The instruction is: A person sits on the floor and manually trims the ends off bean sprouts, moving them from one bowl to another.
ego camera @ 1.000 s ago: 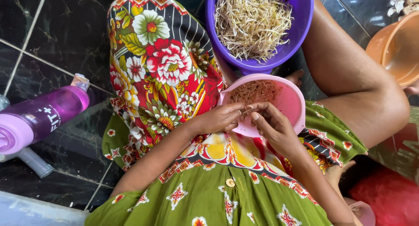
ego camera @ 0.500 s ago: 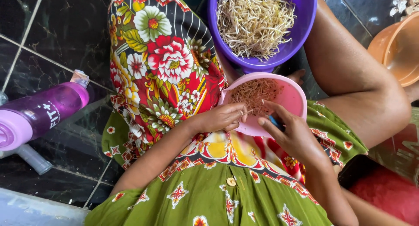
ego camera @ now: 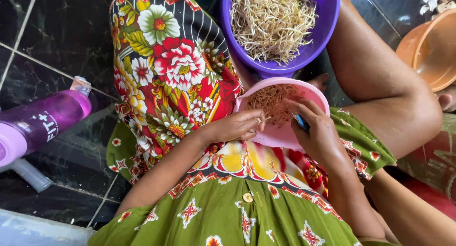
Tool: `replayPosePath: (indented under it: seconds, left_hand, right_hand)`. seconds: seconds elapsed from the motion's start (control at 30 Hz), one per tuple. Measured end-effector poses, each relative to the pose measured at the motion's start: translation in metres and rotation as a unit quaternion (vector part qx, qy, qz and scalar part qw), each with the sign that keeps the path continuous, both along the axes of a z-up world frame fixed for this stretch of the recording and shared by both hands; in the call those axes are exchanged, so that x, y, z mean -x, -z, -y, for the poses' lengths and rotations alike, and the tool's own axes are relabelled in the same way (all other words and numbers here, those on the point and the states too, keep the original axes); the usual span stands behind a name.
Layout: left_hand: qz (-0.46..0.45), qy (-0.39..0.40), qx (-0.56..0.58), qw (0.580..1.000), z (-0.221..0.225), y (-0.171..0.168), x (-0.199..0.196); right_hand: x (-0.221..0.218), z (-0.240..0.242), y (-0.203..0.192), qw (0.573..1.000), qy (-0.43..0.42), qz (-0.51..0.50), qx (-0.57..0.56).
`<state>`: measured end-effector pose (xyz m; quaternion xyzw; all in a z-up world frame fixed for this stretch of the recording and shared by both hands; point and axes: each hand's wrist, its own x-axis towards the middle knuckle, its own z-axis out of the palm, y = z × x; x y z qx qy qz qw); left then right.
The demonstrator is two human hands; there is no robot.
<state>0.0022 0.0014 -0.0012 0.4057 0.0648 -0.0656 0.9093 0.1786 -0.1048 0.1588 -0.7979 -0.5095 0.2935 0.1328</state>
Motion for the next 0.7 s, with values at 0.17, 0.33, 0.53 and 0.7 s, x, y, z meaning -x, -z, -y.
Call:
replayPosePath:
  seconds: [0.17, 0.33, 0.53, 0.7]
  left_hand:
    - [-0.003, 0.003, 0.002, 1.000, 0.004, 0.009, -0.001]
    - [0.008, -0.006, 0.007, 1.000, 0.008, 0.019, -0.001]
    - [0.038, 0.013, 0.008, 0.999, 0.001, 0.007, -0.001]
    - [0.056, 0.006, 0.054, 0.997, -0.008, -0.010, 0.002]
  right_hand:
    - [0.006, 0.008, 0.021, 0.994, 0.036, -0.001, -0.099]
    - [0.012, 0.006, 0.013, 0.988, 0.057, -0.141, -0.035]
    - [0.007, -0.003, 0.009, 0.991, -0.028, -0.119, -0.050]
    - [-0.011, -0.042, -0.037, 0.984, -0.100, -0.150, -0.011]
